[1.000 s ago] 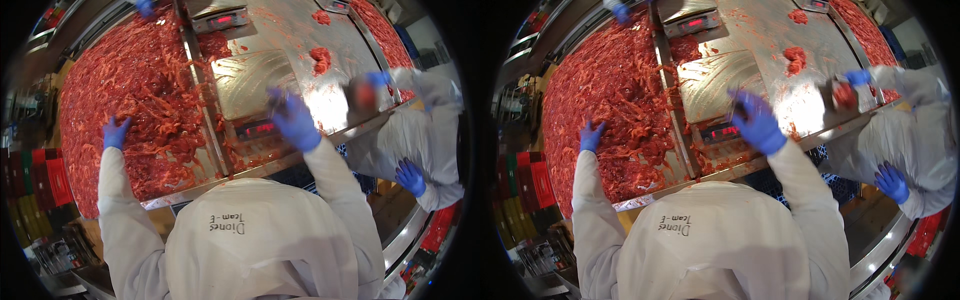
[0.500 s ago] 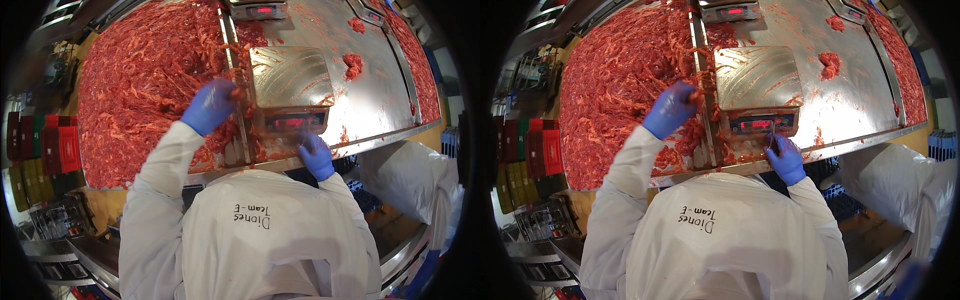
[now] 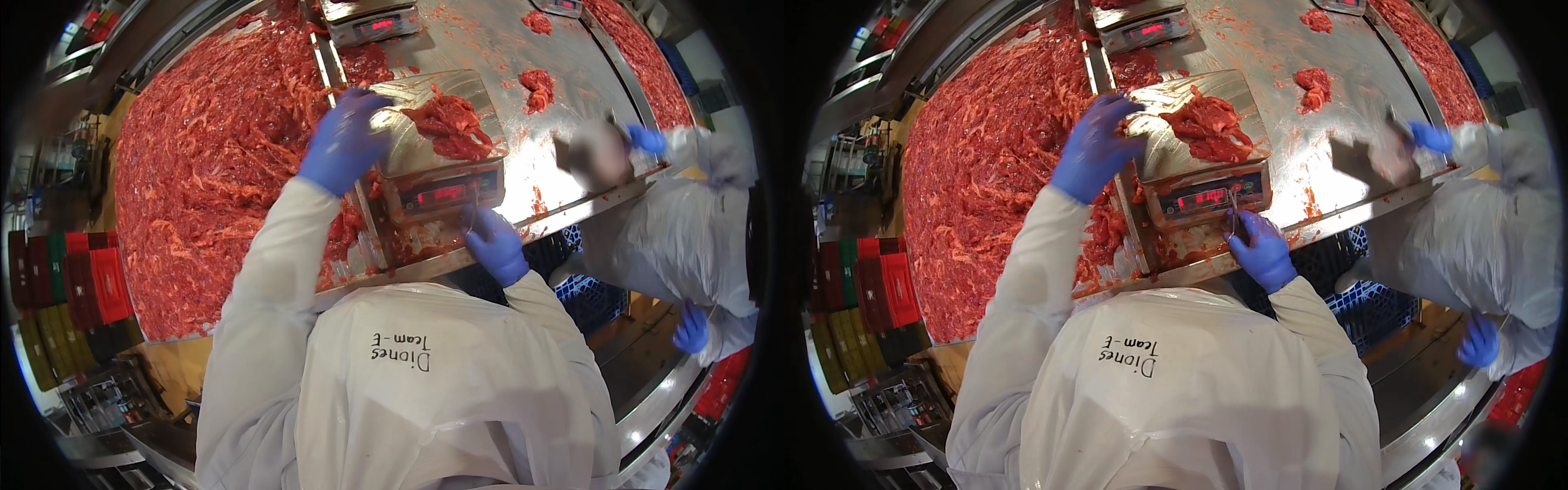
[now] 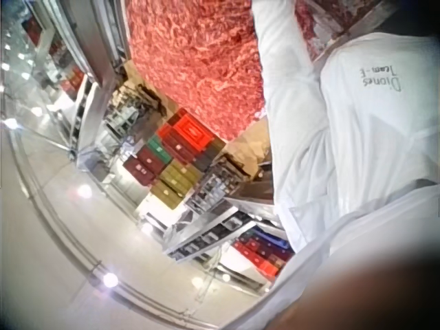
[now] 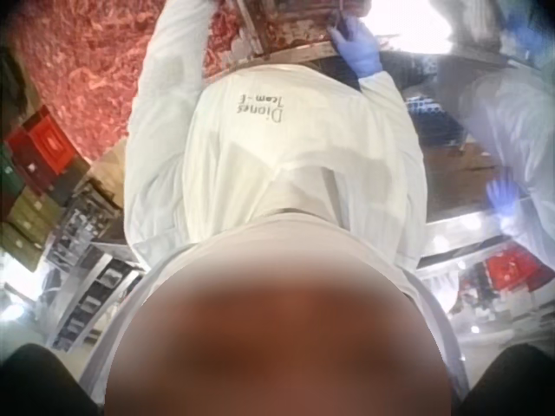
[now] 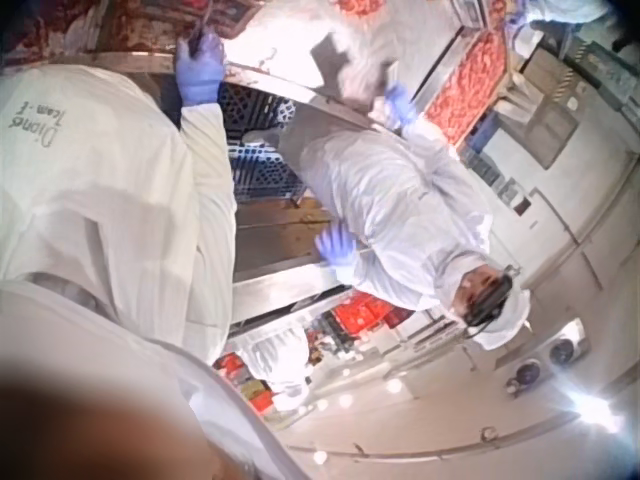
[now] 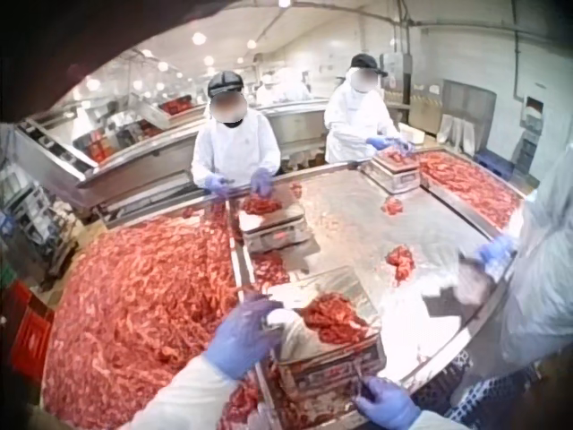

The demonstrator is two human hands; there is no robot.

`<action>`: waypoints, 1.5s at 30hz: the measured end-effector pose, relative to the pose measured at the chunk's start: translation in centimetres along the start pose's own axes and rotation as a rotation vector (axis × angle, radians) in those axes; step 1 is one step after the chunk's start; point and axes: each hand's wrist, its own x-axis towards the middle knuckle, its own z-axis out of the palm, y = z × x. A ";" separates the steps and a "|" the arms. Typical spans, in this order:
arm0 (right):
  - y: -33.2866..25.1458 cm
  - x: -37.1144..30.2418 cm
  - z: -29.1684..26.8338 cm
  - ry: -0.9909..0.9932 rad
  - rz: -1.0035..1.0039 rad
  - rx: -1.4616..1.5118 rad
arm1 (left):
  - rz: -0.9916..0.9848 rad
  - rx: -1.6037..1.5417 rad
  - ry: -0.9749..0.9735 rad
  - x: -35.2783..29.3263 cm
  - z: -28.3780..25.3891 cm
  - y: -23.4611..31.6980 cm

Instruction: The person uses a knife to cut pieces of raw red meat on a metal table. They repeatedly pick up chunks of meat, slice them into smaller portions, and place the cut pieces onto a digital scale.

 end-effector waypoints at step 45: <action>-5.9 10.0 -4.7 -0.683 0.372 0.914 | 0.174 0.177 -0.051 -2.5 5.2 0.0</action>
